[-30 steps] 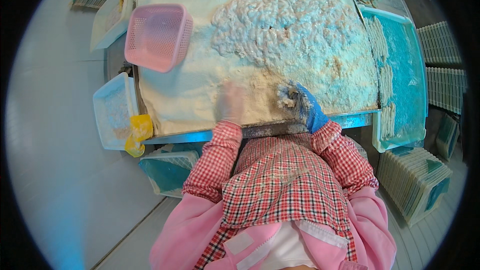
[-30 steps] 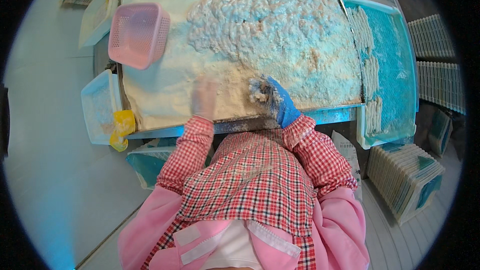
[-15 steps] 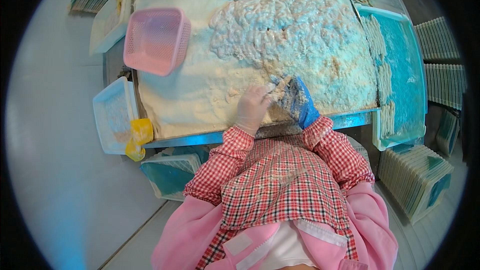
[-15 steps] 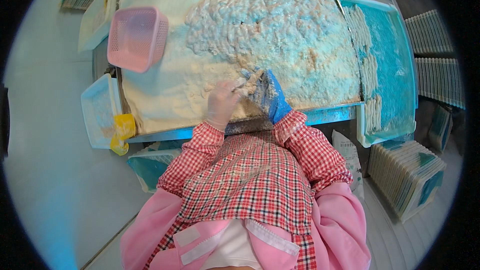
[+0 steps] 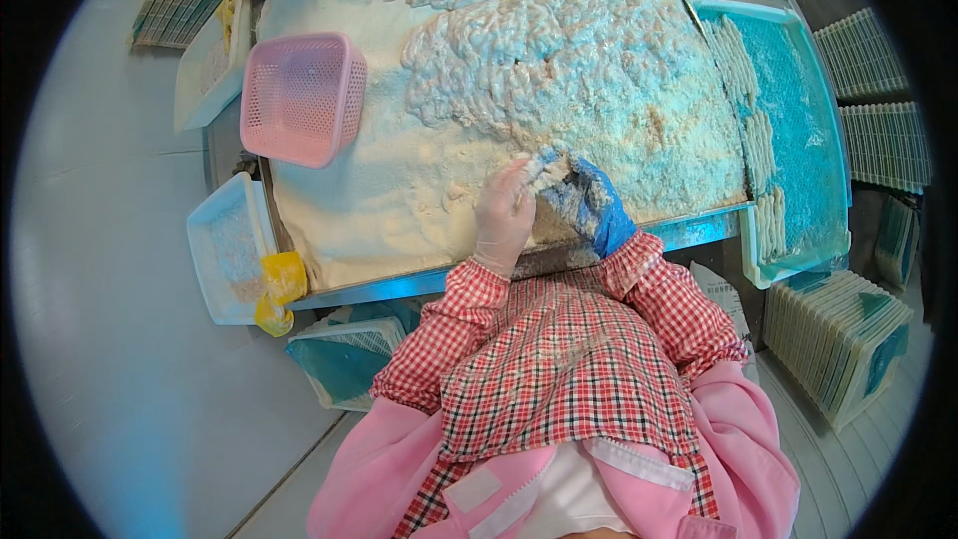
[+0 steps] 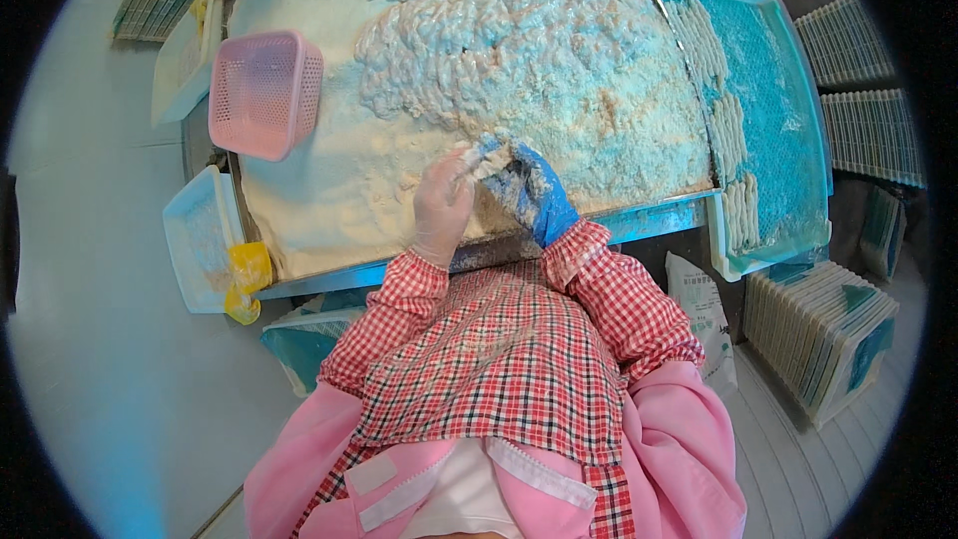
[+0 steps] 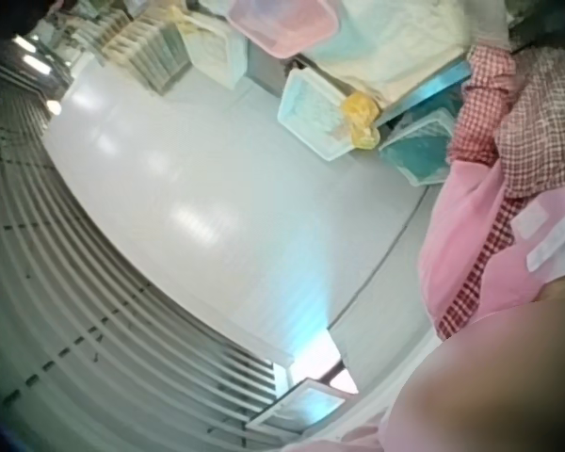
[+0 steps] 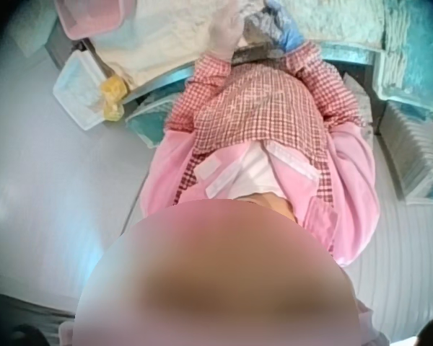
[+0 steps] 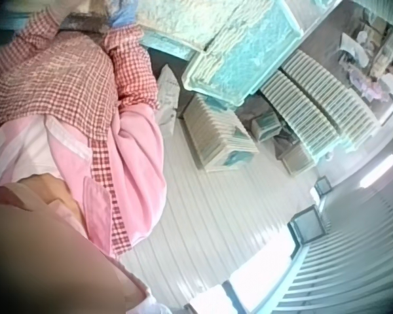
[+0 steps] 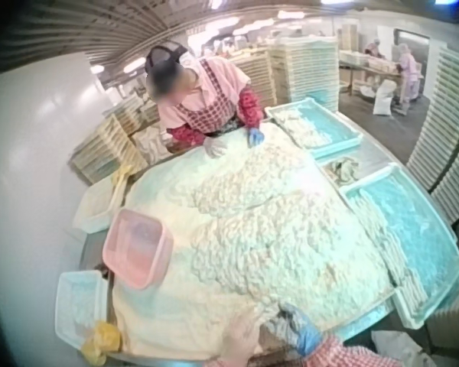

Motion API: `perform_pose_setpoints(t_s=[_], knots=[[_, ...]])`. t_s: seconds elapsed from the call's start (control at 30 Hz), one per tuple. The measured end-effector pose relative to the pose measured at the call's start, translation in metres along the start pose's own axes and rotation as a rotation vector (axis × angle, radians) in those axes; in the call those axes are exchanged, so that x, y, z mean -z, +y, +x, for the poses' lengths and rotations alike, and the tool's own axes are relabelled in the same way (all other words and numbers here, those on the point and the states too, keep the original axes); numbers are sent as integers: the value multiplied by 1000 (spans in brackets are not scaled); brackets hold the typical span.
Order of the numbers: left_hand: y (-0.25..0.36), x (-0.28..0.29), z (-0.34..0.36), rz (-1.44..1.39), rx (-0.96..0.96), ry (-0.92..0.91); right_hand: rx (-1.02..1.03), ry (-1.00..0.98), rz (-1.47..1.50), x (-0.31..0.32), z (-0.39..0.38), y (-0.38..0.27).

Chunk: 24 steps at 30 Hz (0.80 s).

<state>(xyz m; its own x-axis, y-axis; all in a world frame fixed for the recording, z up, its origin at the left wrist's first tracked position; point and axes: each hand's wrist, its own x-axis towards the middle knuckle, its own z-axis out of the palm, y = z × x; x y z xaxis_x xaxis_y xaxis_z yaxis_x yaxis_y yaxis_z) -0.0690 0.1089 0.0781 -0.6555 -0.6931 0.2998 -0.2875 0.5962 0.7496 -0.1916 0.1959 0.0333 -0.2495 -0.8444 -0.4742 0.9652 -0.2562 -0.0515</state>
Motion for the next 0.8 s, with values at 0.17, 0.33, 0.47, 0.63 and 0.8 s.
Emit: perform_pose_setpoints(t_s=[0.17,0.33,0.47,0.63,0.8], knots=[[15,-14,-11,22,173,-58,-31,-172,16,6,-5,5],[24,-13,-2,9,185,-47,60,-254,-70,29,4,4],[41,-22,10,301,-5,15,330,-230,14,-41,-31,54],[30,-49,2,-8,-97,-178,237,-3,-280,-11,-22,47],[30,-56,2,-33,-72,-199,180,-110,-443,21,-5,32]])
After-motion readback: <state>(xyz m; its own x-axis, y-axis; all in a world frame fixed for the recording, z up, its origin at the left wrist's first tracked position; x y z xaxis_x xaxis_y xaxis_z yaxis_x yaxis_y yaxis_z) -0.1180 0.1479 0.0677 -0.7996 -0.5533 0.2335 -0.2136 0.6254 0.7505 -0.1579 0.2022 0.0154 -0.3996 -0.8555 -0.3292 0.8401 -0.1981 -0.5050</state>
